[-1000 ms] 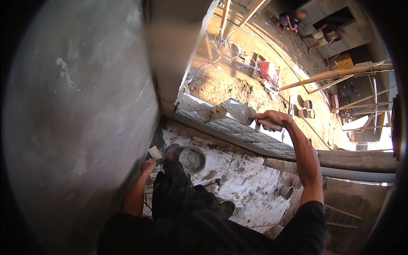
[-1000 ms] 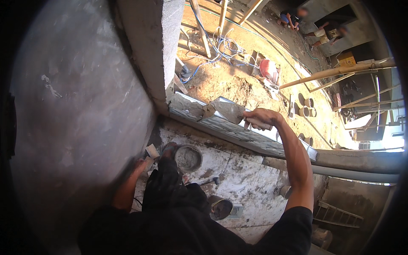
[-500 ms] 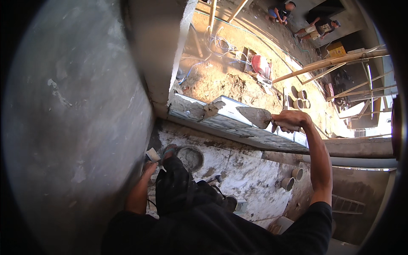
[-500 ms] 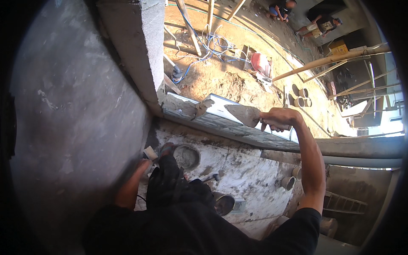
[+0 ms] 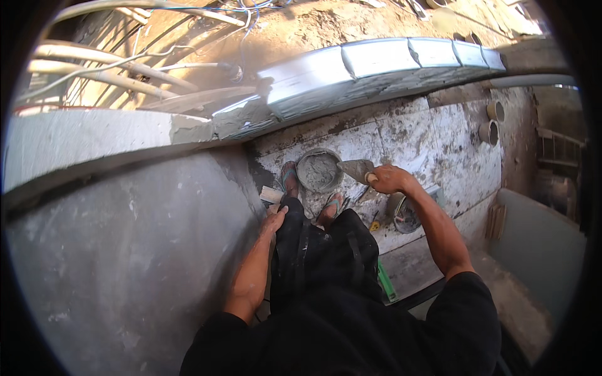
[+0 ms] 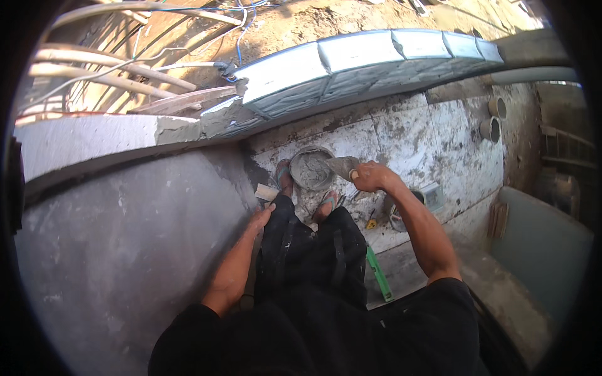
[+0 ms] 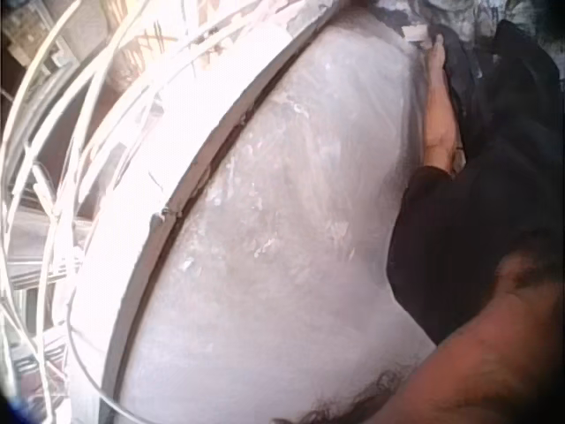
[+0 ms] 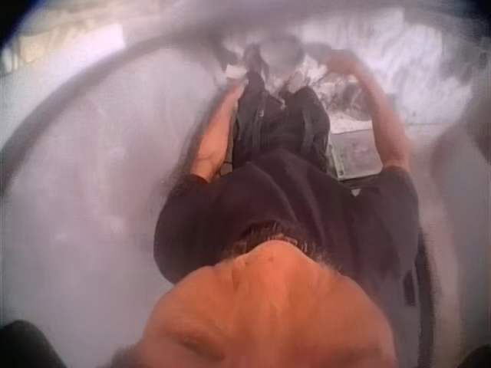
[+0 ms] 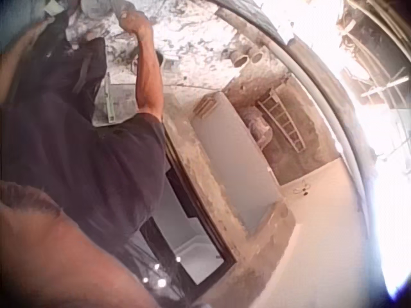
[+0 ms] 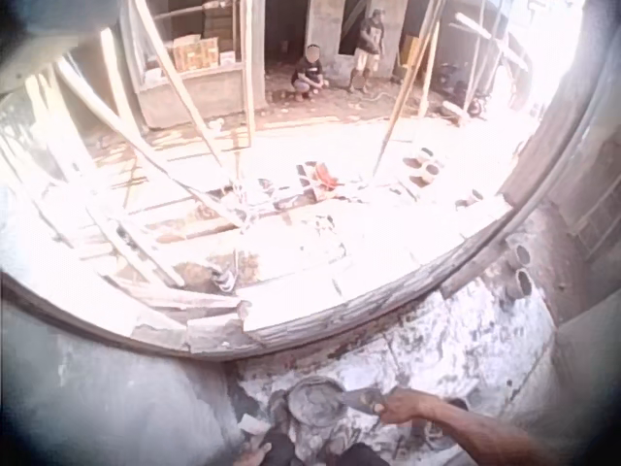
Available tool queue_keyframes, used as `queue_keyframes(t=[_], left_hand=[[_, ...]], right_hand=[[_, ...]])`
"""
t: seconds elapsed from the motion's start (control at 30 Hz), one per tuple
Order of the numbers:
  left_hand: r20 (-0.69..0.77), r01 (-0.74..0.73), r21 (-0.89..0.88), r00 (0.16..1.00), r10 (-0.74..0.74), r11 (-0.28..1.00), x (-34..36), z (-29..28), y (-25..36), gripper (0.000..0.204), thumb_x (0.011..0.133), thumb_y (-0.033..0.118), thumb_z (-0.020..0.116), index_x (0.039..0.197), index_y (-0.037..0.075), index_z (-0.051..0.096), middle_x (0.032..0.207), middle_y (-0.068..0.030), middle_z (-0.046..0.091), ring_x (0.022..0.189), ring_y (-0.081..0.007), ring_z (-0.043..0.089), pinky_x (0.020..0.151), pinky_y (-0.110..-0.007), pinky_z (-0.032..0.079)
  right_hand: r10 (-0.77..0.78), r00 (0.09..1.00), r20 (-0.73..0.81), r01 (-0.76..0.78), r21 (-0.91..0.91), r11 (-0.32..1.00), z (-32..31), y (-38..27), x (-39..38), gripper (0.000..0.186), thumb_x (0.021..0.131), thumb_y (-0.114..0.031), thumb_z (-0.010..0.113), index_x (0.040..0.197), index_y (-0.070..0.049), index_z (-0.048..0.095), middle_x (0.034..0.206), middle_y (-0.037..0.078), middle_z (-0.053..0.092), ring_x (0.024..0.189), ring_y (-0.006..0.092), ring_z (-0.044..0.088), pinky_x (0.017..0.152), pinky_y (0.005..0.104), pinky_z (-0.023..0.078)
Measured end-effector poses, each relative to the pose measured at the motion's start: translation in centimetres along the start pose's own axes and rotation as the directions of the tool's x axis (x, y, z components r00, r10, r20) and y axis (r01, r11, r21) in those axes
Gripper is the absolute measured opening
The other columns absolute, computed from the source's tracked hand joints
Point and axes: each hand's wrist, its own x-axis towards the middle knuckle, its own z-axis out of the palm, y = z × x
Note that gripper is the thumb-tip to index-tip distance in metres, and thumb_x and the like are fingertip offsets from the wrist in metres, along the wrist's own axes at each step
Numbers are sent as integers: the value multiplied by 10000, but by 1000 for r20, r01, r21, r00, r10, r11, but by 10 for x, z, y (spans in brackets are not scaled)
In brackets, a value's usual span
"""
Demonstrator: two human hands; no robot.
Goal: The person applies mortar to the side of a glass block using a trowel, places the block onto a wall, and then taps it into position using a rubber mallet.
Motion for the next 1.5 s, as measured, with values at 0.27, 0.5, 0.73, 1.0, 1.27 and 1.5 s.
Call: queue_keyframes(t=[0.27,0.5,0.73,1.0,1.27,1.5], left_hand=[[186,21,461,975,-120,887,3,20,11,1156,806,562,721,1605,43,66,1596,-259,293,1464,-404,327,1185,-458,300],[285,2,485,945,-160,874,36,-22,17,1023,804,419,794,1537,-15,228,1417,-237,496,1268,-337,532,1053,-420,462],[349,56,197,929,-124,979,33,-3,48,995,796,172,828,1555,54,196,1344,-161,533,1200,-292,557,996,-387,504],[133,55,187,988,-81,981,11,93,111,959,791,98,809,1556,122,232,1270,-172,592,1138,-296,601,947,-394,539],[327,-430,825,892,312,366,89,271,294,465,872,301,708,1251,50,610,1147,-203,694,1117,-385,641,949,-466,489],[604,-757,478,652,459,446,234,605,428,594,980,400,601,1444,57,458,1265,-226,633,1075,-326,655,890,-401,518]], right_hand=[[290,956,-54,-259,312,914,254,39,252,321,807,-237,610,1003,-35,765,1037,202,734,1060,340,704,899,409,578],[576,818,-13,-395,715,577,341,49,360,311,813,-241,621,953,2,756,1062,252,703,1080,349,685,893,407,575],[662,748,-43,-321,849,418,386,71,365,453,778,-284,663,1049,80,671,1102,283,634,1094,417,654,900,456,562],[486,839,243,-311,948,63,319,150,276,668,883,-438,605,1335,35,471,1176,353,626,1049,473,660,893,514,540],[978,-72,-196,255,944,209,399,499,119,338,970,-259,565,1155,21,609,956,249,684,903,403,676,820,442,531],[867,-244,434,4,895,-447,627,745,79,851,893,-581,580,1359,124,480,1299,361,573,1248,450,559,1070,455,414]])
